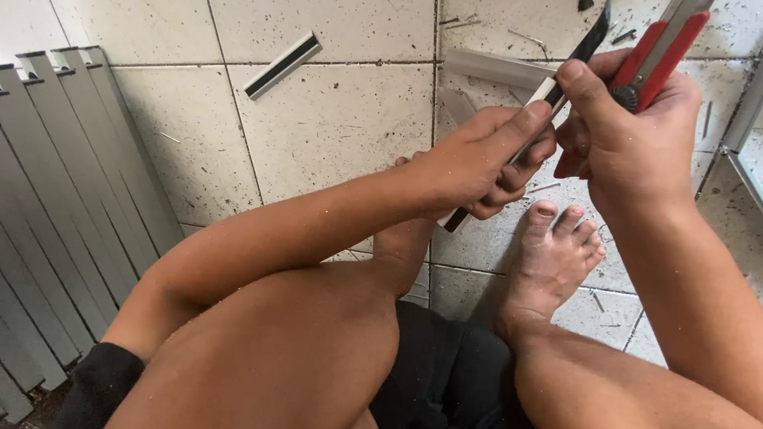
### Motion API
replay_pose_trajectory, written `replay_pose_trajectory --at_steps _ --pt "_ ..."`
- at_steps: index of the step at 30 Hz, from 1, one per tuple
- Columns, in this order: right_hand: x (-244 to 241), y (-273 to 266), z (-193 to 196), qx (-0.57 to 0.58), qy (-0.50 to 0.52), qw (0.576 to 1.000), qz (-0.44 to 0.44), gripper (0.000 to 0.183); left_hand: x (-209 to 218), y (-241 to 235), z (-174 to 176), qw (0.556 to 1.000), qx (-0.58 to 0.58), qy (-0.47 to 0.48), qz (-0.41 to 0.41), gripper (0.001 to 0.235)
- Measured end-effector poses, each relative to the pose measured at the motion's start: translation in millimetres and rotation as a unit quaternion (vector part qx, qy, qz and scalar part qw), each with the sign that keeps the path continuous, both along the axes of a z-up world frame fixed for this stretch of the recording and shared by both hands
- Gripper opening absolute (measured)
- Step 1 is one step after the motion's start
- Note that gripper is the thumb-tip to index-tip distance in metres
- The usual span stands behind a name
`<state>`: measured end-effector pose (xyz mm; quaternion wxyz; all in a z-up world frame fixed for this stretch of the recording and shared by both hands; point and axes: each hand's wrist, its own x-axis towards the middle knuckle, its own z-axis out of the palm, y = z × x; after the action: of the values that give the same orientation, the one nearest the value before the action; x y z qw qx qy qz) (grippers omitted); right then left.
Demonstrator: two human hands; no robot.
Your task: Cutting thin metal strips to size and fitting them into a hexagonal frame on the floor.
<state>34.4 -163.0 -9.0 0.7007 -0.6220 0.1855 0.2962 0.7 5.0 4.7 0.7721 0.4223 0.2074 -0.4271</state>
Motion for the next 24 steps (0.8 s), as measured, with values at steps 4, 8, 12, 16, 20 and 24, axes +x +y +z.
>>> replay_pose_trajectory --at_steps 4,8,12,16,20,24 --pt "-4 -2 -9 -0.008 -0.023 1.000 -0.002 0.015 0 0 2 1.000 0.005 0.003 0.004 0.045" --pt "-5 -2 -11 -0.017 -0.034 0.999 0.003 0.014 -1 0 -1 1.000 0.004 -0.014 -0.006 0.045" --pt "-6 -1 -11 -0.025 -0.018 1.000 -0.006 0.014 1 -1 4 1.000 0.015 0.014 -0.005 0.045" --pt "-4 -1 -5 -0.016 -0.023 1.000 0.000 0.014 1 1 2 1.000 -0.002 0.011 0.003 0.046" --pt "-4 0 1 0.001 -0.026 1.000 -0.004 0.023 4 9 9 1.000 0.011 -0.002 -0.029 0.043" --pt "-16 10 -9 0.028 -0.123 0.987 -0.097 0.024 -3 14 17 0.994 0.039 -0.104 0.011 0.038"
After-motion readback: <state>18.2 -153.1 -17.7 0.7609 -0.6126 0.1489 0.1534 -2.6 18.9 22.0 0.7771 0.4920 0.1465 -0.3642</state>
